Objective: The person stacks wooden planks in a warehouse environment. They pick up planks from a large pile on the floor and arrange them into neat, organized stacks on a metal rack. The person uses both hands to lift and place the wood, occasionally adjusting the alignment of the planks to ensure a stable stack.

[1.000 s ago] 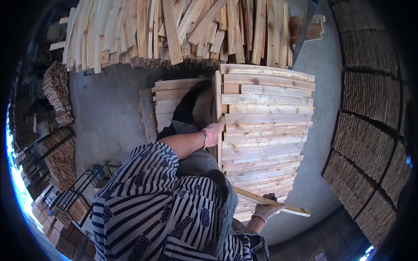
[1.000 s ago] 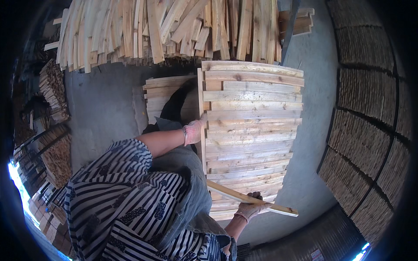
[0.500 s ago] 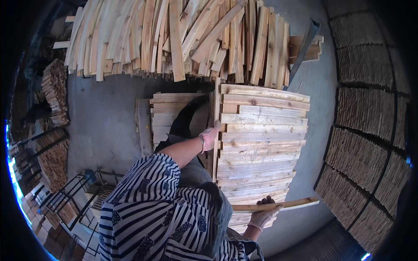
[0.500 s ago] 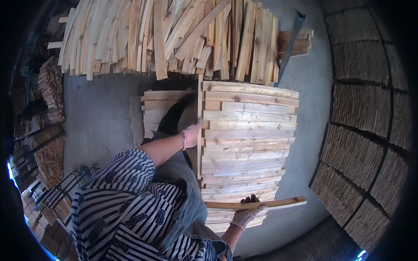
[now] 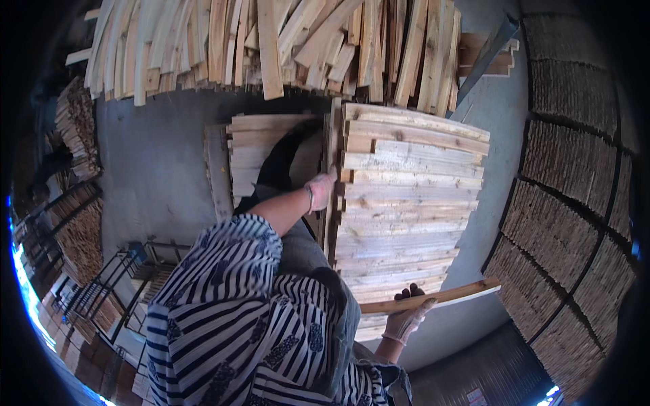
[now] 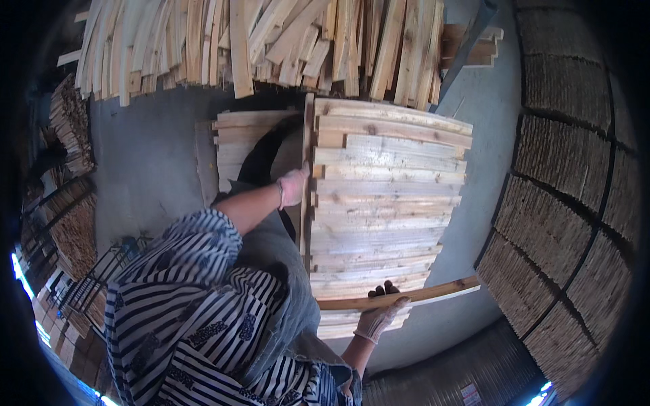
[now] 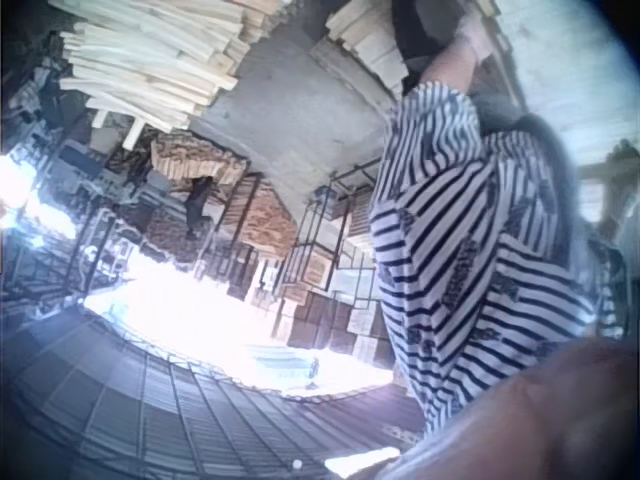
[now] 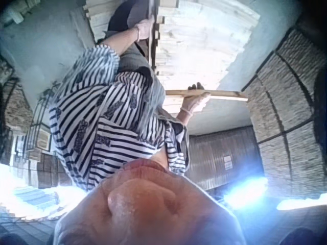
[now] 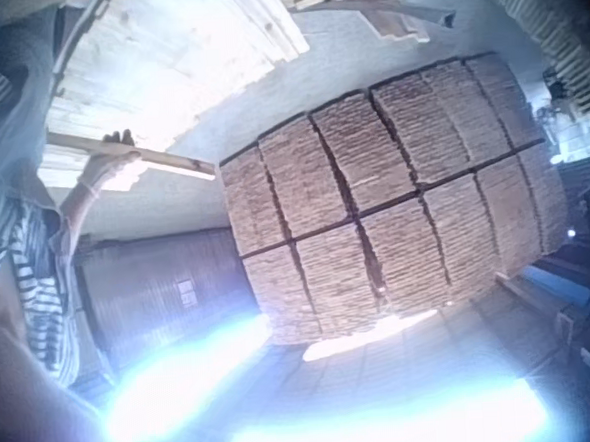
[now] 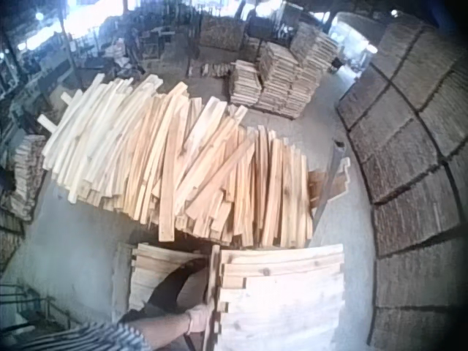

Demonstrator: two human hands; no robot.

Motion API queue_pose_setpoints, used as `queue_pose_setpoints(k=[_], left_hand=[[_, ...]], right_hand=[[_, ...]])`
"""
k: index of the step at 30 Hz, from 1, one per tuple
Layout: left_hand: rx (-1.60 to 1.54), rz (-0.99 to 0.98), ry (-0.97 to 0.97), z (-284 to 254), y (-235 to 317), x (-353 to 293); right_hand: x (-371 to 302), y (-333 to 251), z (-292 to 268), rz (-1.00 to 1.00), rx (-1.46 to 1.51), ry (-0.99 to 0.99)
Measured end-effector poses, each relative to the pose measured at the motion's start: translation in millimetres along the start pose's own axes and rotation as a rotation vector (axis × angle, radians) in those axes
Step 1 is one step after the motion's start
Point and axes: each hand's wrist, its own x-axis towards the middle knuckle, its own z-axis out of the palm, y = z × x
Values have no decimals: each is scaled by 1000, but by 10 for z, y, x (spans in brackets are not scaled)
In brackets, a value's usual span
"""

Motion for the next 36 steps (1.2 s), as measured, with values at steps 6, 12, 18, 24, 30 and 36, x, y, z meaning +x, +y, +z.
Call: queue_pose_setpoints(k=[6,12,18,24,30,36], left_hand=[[-132,-44,77,239,-462,-365],[-424,-110,66,-55,-64,-234],[-485,-85,110,-219,-160,-407],[-380,-87,112,240,-385,-492],[-662,-72,122,-365,15,-449],[-486,-85,154,-7,-188,-606]], right_hand=[[-17,-23,144,4,-19,25],[-57,-36,135,-38,-70,2],[-97,-33,165,-17,-104,-54],[-5,-33,123,-14,-98,10],[-92,34,154,-12,-62,-35],[-31,25,69,-45,-94,-52]])
